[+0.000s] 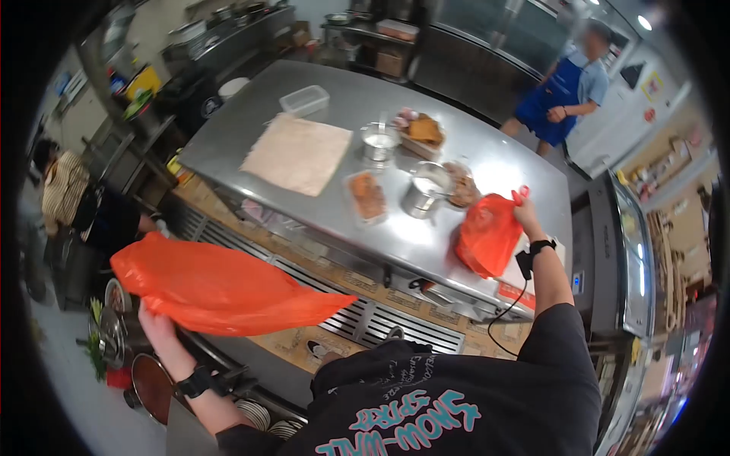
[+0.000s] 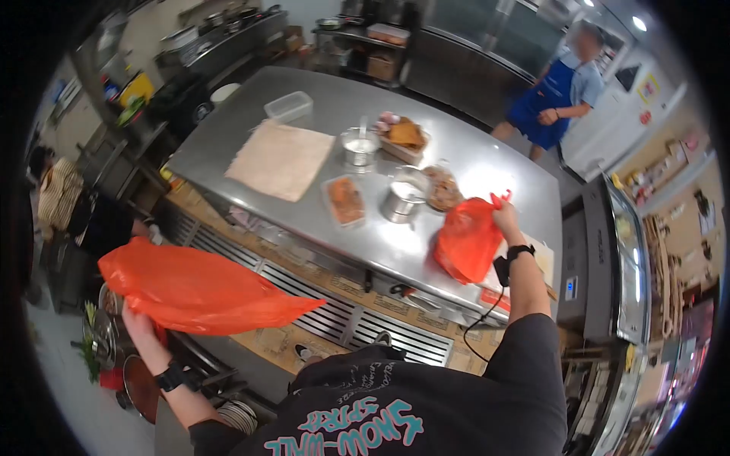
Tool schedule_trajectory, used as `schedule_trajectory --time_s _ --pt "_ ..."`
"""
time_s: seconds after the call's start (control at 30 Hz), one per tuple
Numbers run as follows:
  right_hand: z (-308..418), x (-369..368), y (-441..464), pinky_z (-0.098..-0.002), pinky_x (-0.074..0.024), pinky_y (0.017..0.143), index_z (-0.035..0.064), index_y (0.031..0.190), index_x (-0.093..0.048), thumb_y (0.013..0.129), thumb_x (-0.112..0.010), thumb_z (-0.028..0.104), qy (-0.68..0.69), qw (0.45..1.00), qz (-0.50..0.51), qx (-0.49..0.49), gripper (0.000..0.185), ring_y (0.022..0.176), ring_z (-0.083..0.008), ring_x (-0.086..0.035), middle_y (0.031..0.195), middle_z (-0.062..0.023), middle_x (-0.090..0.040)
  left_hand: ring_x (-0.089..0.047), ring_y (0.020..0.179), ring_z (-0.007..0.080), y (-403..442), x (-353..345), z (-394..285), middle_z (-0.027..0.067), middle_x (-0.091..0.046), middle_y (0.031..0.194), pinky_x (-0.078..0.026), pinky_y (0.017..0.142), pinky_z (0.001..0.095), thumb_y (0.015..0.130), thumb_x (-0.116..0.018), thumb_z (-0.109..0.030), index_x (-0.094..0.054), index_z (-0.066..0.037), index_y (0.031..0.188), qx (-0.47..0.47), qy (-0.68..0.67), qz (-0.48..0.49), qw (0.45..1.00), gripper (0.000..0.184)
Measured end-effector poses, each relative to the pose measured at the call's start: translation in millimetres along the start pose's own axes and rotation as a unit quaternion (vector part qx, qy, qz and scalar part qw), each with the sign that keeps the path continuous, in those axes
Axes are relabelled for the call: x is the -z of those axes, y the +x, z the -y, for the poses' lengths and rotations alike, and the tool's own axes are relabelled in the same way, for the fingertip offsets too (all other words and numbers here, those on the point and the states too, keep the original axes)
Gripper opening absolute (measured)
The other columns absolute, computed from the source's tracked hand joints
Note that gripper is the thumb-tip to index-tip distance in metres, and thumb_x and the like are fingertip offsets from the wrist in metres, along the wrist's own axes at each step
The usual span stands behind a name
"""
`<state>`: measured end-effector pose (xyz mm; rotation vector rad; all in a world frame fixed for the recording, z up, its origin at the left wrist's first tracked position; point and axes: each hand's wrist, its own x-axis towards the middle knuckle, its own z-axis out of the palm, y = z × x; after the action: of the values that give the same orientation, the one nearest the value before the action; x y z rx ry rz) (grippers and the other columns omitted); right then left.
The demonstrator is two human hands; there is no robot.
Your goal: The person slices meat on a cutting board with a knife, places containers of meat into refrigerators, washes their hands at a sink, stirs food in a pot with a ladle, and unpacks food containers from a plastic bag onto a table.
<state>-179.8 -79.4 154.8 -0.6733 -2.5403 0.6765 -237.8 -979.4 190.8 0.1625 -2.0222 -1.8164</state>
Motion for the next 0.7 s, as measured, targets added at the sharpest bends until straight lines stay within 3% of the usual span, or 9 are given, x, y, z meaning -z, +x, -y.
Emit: schedule_trajectory --time_s 0.13,0.2,0.27,0.3,0.33,0.43,0.47,0.6,0.7 --pt "18 -41 5 -0.0459 -0.0462 0.074 0.0041 0.115 -0.048 0.076 -0.047 0.013 -0.25 0.961 0.081 -0.083 0.04 0.09 -0.0397 -0.056 0.098 -0.0242 -0.058 -0.054 0.096 0.0161 12 3 -12 0.0104 -0.056 0.108 -0.045 0.084 0.0281 0.082 -0.045 0.002 -0.048 0.003 0.115 0.015 -0.057 0.052 0.997 0.033" --pt "147 -65 -19 -0.0443 -0.0447 0.08 0.0025 0.121 -0.043 0.076 -0.057 0.019 -0.425 0.896 0.001 -0.129 0.05 0.101 -0.0381 -0.052 0.114 -0.0233 -0.051 -0.054 0.099 0.0214 30 15 2 0.0132 -0.056 0.108 -0.044 0.088 0.0332 0.087 -0.043 -0.009 -0.05 0.004 0.111 0.047 -0.191 0.07 0.978 0.027" --pt "268 -105 -43 -0.0396 -0.032 0.098 -0.0005 0.124 -0.04 0.071 -0.068 0.023 -0.145 0.968 0.07 0.193 0.064 0.118 -0.0354 -0.038 0.125 -0.0207 -0.042 -0.054 0.101 0.0265 59 26 25 0.0166 -0.056 0.109 -0.043 0.09 0.0379 0.089 -0.041 -0.014 -0.05 0.004 0.108 0.162 -0.477 0.057 0.862 0.028" --pt "288 -152 -53 -0.0388 -0.0291 0.1 -0.0002 0.128 -0.034 0.062 -0.076 0.032 -0.039 0.963 0.146 0.224 0.084 0.12 -0.031 -0.036 0.131 -0.019 -0.036 -0.055 0.1 0.027 65 23 16 0.0165 -0.057 0.108 -0.043 0.089 0.0389 0.089 -0.039 -0.013 -0.051 0.003 0.107 0.217 -0.527 0.049 0.82 0.027" --pt "385 -168 -101 -0.0371 -0.0239 0.103 0.0001 0.134 -0.025 0.056 -0.079 0.036 0.147 0.912 0.32 0.21 0.101 0.127 -0.0281 -0.028 0.137 -0.0191 -0.027 -0.055 0.099 0.0266 73 25 9 0.016 -0.057 0.108 -0.042 0.09 0.0386 0.089 -0.039 -0.014 -0.051 0.003 0.107 0.202 -0.523 0.084 0.824 0.027" --pt "515 -270 -201 -0.0338 0.0026 0.107 0.0001 0.132 0.021 0.049 -0.085 0.034 0.194 0.721 0.559 0.362 0.139 0.132 -0.0293 0.016 0.14 -0.0231 0.019 -0.055 0.098 0.0251 97 18 -11 0.0138 -0.057 0.108 -0.042 0.09 0.0376 0.09 -0.04 -0.018 -0.05 0.002 0.108 0.16 -0.449 0.155 0.865 0.029" --pt "540 -318 -226 -0.0355 -0.0081 0.107 0.0033 0.13 0.028 0.05 -0.085 0.032 0.261 0.698 0.562 0.36 0.141 0.133 -0.0323 0.002 0.14 -0.0217 0.022 -0.054 0.099 0.0243 100 15 -28 0.0127 -0.056 0.109 -0.042 0.09 0.0371 0.091 -0.04 -0.02 -0.049 0.001 0.11 0.138 -0.38 0.143 0.904 0.03" --pt "633 -396 -264 -0.0348 -0.0375 0.094 0.0071 0.136 0.017 0.065 -0.078 0.02 0.38 0.5 0.778 0.011 0.119 0.119 -0.0251 -0.038 0.138 -0.0204 -0.024 -0.048 0.104 0.0227 116 30 -6 0.0087 -0.051 0.114 -0.042 0.09 0.0366 0.092 -0.039 -0.029 -0.046 -0.004 0.114 0.174 -0.314 0.003 0.933 0.035" --pt "660 -439 -251 -0.0339 -0.0392 0.091 0.0028 0.134 -0.023 0.075 -0.068 0.02 0.312 0.419 0.85 0.062 0.077 0.113 -0.018 -0.042 0.129 -0.0094 -0.043 -0.045 0.108 0.0232 157 53 15 0.0081 -0.047 0.12 -0.041 0.09 0.0378 0.093 -0.036 -0.032 -0.042 -0.007 0.12 0.177 -0.275 0.037 0.944 0.038"
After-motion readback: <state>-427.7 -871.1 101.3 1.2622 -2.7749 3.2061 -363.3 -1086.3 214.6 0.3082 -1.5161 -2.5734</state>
